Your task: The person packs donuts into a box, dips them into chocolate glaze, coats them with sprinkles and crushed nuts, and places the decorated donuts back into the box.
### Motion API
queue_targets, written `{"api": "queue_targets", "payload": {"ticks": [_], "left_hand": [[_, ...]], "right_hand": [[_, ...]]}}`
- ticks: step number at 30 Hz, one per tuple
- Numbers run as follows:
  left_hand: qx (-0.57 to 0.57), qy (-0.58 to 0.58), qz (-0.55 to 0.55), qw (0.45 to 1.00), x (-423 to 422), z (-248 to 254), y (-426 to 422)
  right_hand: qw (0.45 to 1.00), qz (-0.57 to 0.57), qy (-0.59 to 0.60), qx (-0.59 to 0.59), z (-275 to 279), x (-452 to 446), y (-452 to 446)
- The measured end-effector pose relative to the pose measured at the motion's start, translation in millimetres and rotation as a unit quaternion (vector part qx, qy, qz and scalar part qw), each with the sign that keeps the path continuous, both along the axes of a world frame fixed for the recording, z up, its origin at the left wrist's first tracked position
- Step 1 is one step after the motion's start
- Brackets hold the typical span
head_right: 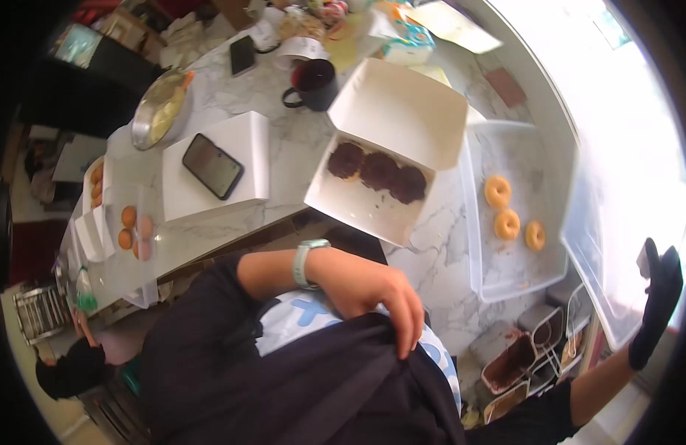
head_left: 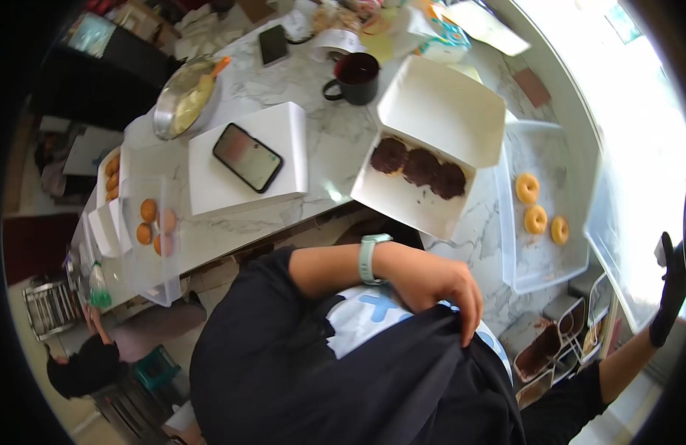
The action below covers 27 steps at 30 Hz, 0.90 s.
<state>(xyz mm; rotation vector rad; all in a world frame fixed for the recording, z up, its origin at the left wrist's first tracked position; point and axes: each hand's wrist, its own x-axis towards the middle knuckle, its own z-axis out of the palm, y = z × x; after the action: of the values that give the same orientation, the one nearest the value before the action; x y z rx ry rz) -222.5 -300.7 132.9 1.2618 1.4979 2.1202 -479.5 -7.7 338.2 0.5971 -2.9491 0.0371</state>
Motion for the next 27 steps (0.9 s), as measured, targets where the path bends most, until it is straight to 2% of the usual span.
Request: {"api": "queue_targets", "payload": {"ticks": [1, 3, 5, 7, 11, 13, 14, 15, 16, 19, 21, 23, 25, 26, 27], "left_hand": [[-0.002, -0.019, 0.035, 0.999, -1.7, 1.2, -0.9], [0.032, -0.034, 0.183, 0.982, -7.7, -4.3, 0.2], [0.022, -0.013, 0.332, 0.943, -14.7, -10.2, -4.8], [0.051, -0.016, 0.349, 0.936, -14.5, -16.7, -5.0], [0.032, -0.077, 0.214, 0.973, 1.1, -42.4, -1.5], [0.068, -0.187, 0.104, 0.975, 15.0, -54.3, 0.5], [0.080, -0.251, 0.072, 0.962, 21.6, -58.1, 1.1], [0.092, -0.314, 0.039, 0.944, 26.3, -62.8, 0.8], [0.104, -0.297, 0.023, 0.949, 27.6, -65.8, -1.9], [0.080, -0.430, -0.059, 0.897, 37.2, -67.0, -10.8], [0.025, -0.371, -0.166, 0.913, 38.2, -100.9, -16.0], [-0.136, -0.283, -0.119, 0.942, 46.7, -126.0, -20.6], [-0.195, -0.186, -0.104, 0.957, 52.4, -117.9, -26.4], [-0.221, -0.248, -0.101, 0.938, 54.0, -105.9, -27.2], [-0.233, -0.264, -0.091, 0.932, 56.0, -102.4, -29.2]], "right_hand": [[1.000, 0.009, 0.003, -0.016, -2.6, -1.6, 5.7], [0.999, 0.011, 0.003, -0.042, -6.3, -2.1, 15.2], [0.998, 0.018, 0.013, -0.057, -8.2, -6.4, 27.6], [0.996, 0.036, 0.035, -0.070, -9.8, -14.4, 46.3], [0.987, 0.106, 0.095, -0.075, -22.0, -33.4, 70.9], [0.982, 0.111, 0.083, -0.125, -30.6, -28.3, 58.6], [0.988, 0.020, 0.017, -0.151, -28.4, -5.2, 41.4], [0.991, -0.011, -0.041, -0.126, -18.9, 18.2, 22.5], [0.980, 0.000, -0.066, -0.187, -22.6, 17.7, 23.8], [0.982, -0.026, -0.104, -0.155, -20.9, -0.4, 34.0], [0.985, 0.035, 0.021, -0.169, -35.1, -25.6, 44.4], [0.986, 0.077, 0.075, -0.128, -42.8, -21.4, 25.9], [0.981, 0.149, 0.110, -0.064, -37.2, 2.9, 16.0], [0.984, 0.138, 0.028, -0.105, -35.6, 12.6, 16.6], [0.978, 0.073, -0.105, -0.164, -23.9, 27.0, 3.0]]}}
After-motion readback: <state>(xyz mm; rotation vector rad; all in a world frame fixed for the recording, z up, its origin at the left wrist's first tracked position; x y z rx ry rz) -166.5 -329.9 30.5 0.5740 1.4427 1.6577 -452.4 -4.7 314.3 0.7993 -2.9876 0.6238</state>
